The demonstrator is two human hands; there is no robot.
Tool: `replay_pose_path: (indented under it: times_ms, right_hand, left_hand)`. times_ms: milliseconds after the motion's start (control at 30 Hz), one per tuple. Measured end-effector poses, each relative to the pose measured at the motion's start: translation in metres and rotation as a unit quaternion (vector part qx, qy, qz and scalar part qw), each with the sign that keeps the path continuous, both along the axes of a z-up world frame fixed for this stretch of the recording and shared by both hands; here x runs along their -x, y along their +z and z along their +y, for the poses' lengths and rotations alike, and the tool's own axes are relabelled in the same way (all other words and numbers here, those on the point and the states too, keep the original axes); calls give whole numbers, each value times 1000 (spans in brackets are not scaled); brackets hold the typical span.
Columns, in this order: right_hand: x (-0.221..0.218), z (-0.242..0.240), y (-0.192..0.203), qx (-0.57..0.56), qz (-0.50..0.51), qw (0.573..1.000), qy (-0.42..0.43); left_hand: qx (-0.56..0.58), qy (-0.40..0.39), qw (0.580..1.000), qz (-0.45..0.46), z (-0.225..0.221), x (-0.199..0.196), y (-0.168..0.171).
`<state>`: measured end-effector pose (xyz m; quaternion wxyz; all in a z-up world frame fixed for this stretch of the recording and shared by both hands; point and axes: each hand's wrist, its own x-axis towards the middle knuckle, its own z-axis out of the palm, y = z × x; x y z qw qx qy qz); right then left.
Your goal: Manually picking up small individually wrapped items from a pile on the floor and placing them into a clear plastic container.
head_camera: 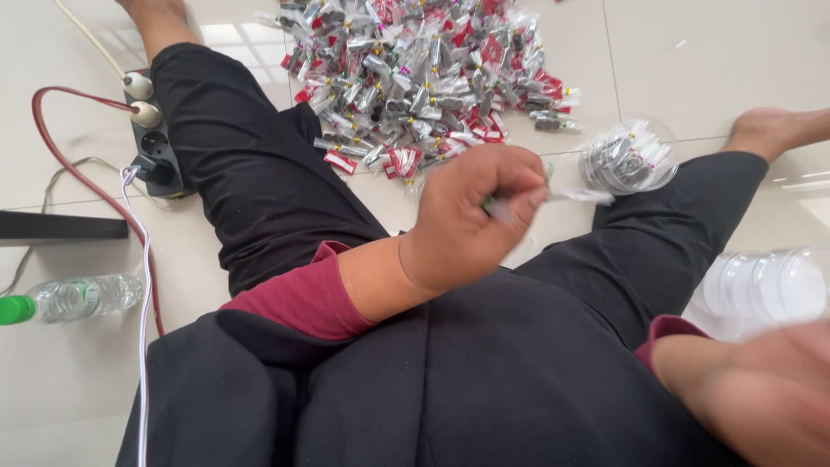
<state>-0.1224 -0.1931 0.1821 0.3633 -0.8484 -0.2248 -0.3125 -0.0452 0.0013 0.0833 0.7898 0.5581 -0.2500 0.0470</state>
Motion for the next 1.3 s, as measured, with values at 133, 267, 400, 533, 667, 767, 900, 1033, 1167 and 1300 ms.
replay_pose_path:
  times_ms: [133, 267, 400, 533, 667, 767, 900, 1033, 1167, 1300]
  right_hand:
    - [15, 28, 3, 167, -17, 984, -56]
    - [8, 47, 10, 161, 80, 980, -83]
    - [-1, 46, -5, 142, 83, 984, -63]
    - [-8, 46, -7, 112, 97, 988, -46]
    - [-15, 45, -14, 113, 49, 991, -51]
    - [-20, 45, -20, 130, -5, 990, -48]
    - [-28, 42, -40, 175, -123, 975, -65]
    - [-32, 36, -58, 247, -236, 937, -73]
    - [-31, 24, -78, 265, -276, 922, -56]
    - [-21, 28, -83, 6, -27, 998, -64]
  left_hand:
    - [-78, -46, 986, -141, 19, 10, 30]
    - [-102, -29, 981, -164, 20, 6, 35]
    - [-133, 3, 963, -234, 19, 5, 35]
    - [-170, 32, 943, -285, 19, 1, 38]
    - [-188, 54, 936, -292, 19, 1, 32]
    - [-177, 18, 958, -226, 21, 2, 32]
    - [-113, -57, 992, -23, 22, 5, 24]
    - [-46, -102, 986, 125, 23, 3, 22]
    - [38, -101, 979, 172, 19, 2, 14]
    - [-80, 15, 996, -24, 16, 3, 17]
